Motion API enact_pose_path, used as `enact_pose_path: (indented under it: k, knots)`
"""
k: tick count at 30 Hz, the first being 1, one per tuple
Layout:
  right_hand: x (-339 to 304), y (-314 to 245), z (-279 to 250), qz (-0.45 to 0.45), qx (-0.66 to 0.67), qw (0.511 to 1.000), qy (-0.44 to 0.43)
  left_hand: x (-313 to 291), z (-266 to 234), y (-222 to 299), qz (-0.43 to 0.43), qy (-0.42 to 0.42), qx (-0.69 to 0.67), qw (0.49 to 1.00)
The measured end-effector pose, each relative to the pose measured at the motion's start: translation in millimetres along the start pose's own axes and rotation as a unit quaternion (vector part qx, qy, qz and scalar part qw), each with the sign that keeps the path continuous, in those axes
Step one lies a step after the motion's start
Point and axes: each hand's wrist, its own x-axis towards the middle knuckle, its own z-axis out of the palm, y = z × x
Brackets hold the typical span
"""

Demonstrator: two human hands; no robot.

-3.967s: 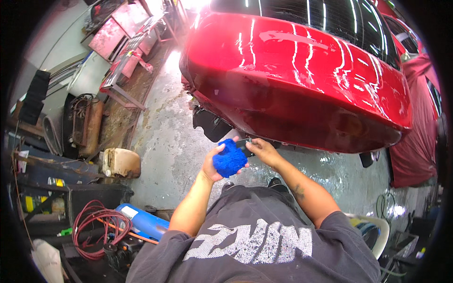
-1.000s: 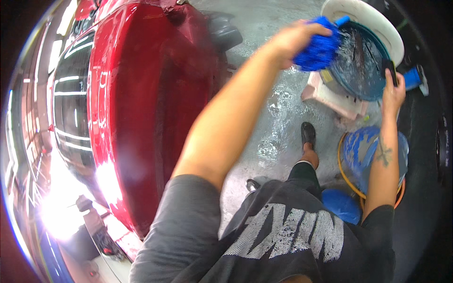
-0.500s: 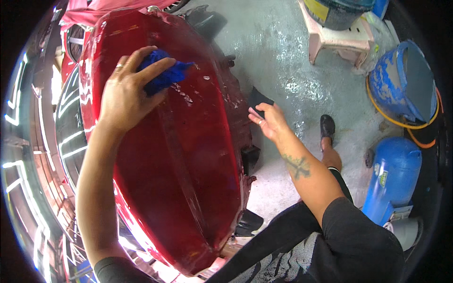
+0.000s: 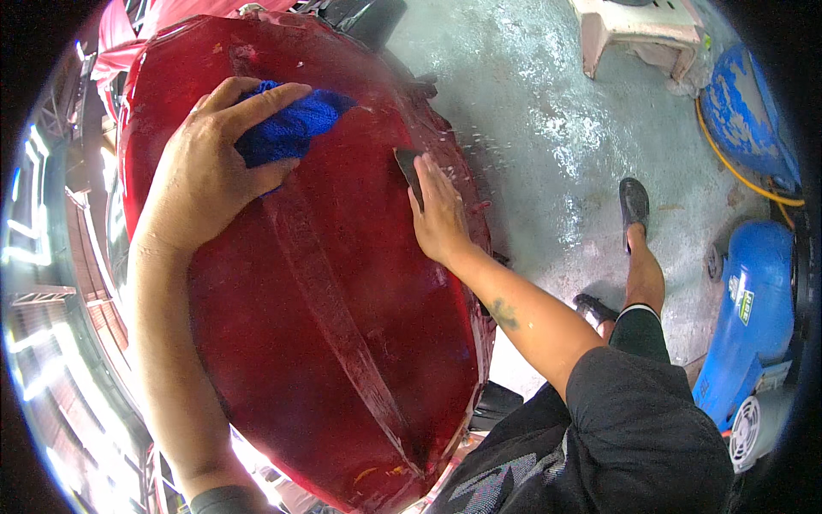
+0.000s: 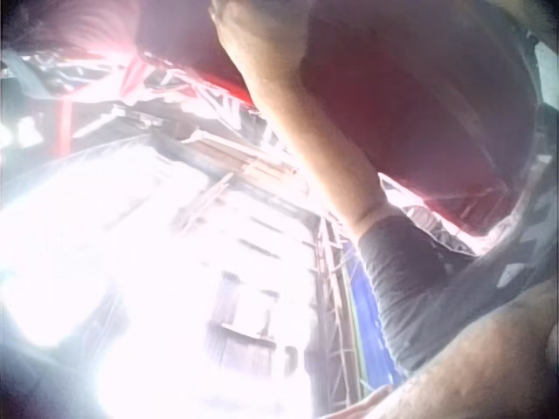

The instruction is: The person cleans the rear bumper of a red car using a blue cloth and a small black tool. They wipe the surface repeatedly, occasionally dipping the cloth into a bucket of water and using the tool to scrape or rub specific areas of the bumper.

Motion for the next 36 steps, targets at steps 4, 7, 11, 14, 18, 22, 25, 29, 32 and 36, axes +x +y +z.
enact_pose_path:
  k: [4,7,11,14,18,22,25,29,32,36]
  knots:
    - [-67.4,12.9,-14.1,-0.002,0.022,0.999,-0.042,0.5,0.1,-1.9,0.003,-0.023,-0.050,0.998]
    - [-41.3,14.9,-0.5,-0.023,0.011,1.000,-0.006,-1.0,0.6,-5.8,0.011,-0.026,-0.060,0.998]
    - [79.4,26.9,13.4,-0.013,-0.006,1.000,0.022,9.5,-4.1,-3.6,0.014,-0.032,-0.088,0.995]
    - [74.4,33.9,12.3,-0.004,-0.001,1.000,0.010,6.0,2.1,-11.5,0.021,-0.040,-0.105,0.993]
    - [-38.9,30.6,-6.0,-0.010,-0.044,0.998,-0.054,-2.5,-4.3,-7.1,0.007,-0.056,-0.106,0.993]
    - [50.3,19.0,17.3,-0.024,-0.019,0.999,0.009,2.9,-12.2,-3.1,-0.023,-0.066,-0.116,0.991]
    - [150.6,32.6,29.9,-0.040,0.026,0.998,0.047,11.4,-15.6,-6.3,-0.001,-0.052,-0.115,0.992]
    - [48.9,39.7,19.2,-0.078,0.029,0.996,0.028,6.0,-7.8,-8.1,-0.026,-0.047,-0.098,0.994]
    - [23.0,19.5,8.7,-0.015,-0.012,0.999,-0.041,2.2,-19.9,-8.0,-0.047,-0.056,-0.086,0.994]
    - [176.9,20.8,29.4,-0.058,0.036,0.997,0.024,15.0,-21.2,-7.6,-0.039,-0.041,-0.124,0.991]
